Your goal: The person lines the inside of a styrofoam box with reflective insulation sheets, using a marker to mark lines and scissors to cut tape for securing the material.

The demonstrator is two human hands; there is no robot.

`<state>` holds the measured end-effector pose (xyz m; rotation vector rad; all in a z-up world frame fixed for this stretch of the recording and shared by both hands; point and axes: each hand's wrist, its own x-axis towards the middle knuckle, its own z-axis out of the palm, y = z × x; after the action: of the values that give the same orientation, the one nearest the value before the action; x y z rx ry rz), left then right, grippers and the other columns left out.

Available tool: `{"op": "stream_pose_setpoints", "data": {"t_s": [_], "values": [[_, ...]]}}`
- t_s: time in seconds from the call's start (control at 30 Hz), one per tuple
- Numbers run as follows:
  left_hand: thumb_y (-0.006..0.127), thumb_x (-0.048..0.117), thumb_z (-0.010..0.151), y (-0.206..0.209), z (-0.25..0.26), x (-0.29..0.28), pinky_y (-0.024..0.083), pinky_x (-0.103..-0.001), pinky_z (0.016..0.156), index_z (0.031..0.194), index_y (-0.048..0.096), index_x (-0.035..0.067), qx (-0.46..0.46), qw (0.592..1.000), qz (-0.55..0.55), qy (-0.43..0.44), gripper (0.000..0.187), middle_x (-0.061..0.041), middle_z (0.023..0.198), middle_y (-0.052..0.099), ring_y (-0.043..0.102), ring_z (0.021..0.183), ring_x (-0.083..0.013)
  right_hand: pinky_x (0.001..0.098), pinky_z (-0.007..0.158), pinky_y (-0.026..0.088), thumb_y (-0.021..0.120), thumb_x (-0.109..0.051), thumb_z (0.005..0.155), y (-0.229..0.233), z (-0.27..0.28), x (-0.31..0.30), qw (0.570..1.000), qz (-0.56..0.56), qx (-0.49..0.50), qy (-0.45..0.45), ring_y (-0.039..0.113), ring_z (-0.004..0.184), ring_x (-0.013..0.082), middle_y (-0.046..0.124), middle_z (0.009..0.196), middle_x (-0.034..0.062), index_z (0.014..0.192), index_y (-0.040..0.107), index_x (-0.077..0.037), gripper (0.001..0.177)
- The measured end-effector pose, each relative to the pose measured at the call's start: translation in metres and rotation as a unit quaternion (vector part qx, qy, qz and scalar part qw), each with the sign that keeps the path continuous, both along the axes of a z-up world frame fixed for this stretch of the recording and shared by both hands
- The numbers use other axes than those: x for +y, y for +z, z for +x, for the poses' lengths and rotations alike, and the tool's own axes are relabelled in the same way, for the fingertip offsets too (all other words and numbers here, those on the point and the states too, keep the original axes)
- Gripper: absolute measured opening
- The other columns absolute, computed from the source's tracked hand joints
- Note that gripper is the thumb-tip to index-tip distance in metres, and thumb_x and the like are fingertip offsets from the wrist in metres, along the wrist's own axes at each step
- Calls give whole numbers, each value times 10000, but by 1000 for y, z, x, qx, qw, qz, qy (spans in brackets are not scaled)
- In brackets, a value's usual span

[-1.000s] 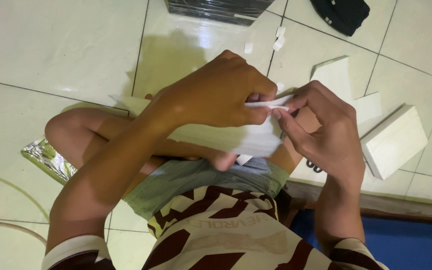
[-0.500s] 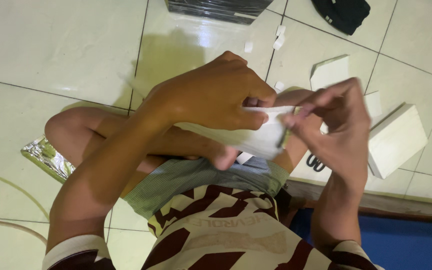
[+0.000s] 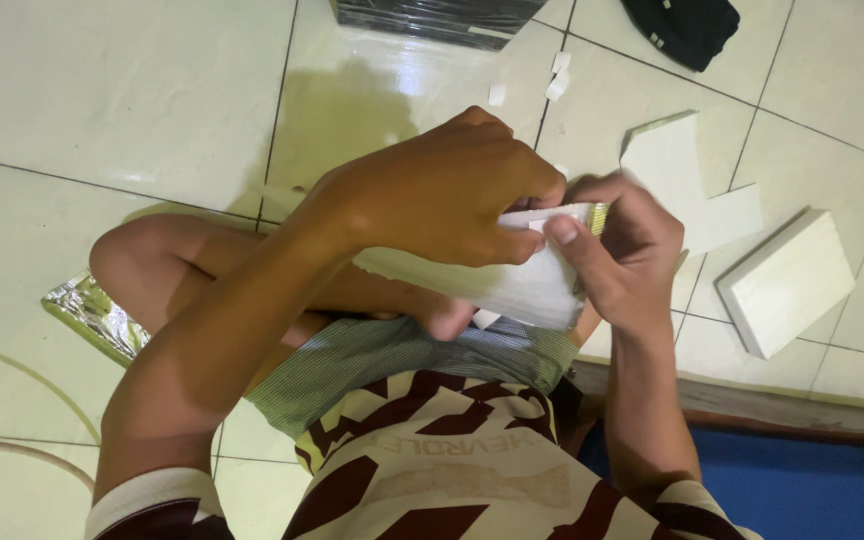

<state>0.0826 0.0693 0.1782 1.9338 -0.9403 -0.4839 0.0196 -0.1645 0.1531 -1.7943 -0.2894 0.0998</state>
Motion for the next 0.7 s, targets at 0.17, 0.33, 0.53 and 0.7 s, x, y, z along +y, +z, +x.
{"op": "stream_pose_setpoints", "data": {"t_s": [0.17, 0.33, 0.53, 0.7], "values": [[696, 284, 876, -4, 2, 7, 457, -447, 949, 870, 705, 55, -38, 999, -32, 10, 229, -118, 691, 672, 652, 732, -317, 215, 644, 451, 697, -64, 1040, -14, 1, -4, 999, -13, -27, -39, 587, 730, 82, 694, 925, 74, 992, 674, 31, 109], [687, 218, 938, 6, -11, 9, 360, -577, 1050, 1007, 720, 36, -270, 958, 18, 93, 197, -89, 660, 664, 664, 686, -297, 226, 629, 508, 594, -117, 1056, -26, 26, -13, 989, -52, -140, 1, 630, 758, 115, 690, 917, 80, 1043, 700, 43, 192], [707, 170, 1026, -20, -60, -10, 423, -558, 1141, 958, 683, 23, -479, 848, 99, 202, 164, -67, 891, 637, 660, 838, -224, 275, 845, 542, 552, -68, 1147, -22, 6, -75, 996, -55, -11, -69, 644, 914, 152, 651, 1004, 100, 1132, 626, 50, 140], [686, 171, 971, -101, -110, -54, 488, -532, 1022, 1101, 749, -3, -403, 890, 93, 191, 226, -79, 1047, 631, 658, 903, -247, 360, 514, 441, 509, -10, 898, -76, -40, -115, 919, -242, 293, -102, 539, 605, 237, 725, 945, 129, 1107, 683, 31, 274]]}}
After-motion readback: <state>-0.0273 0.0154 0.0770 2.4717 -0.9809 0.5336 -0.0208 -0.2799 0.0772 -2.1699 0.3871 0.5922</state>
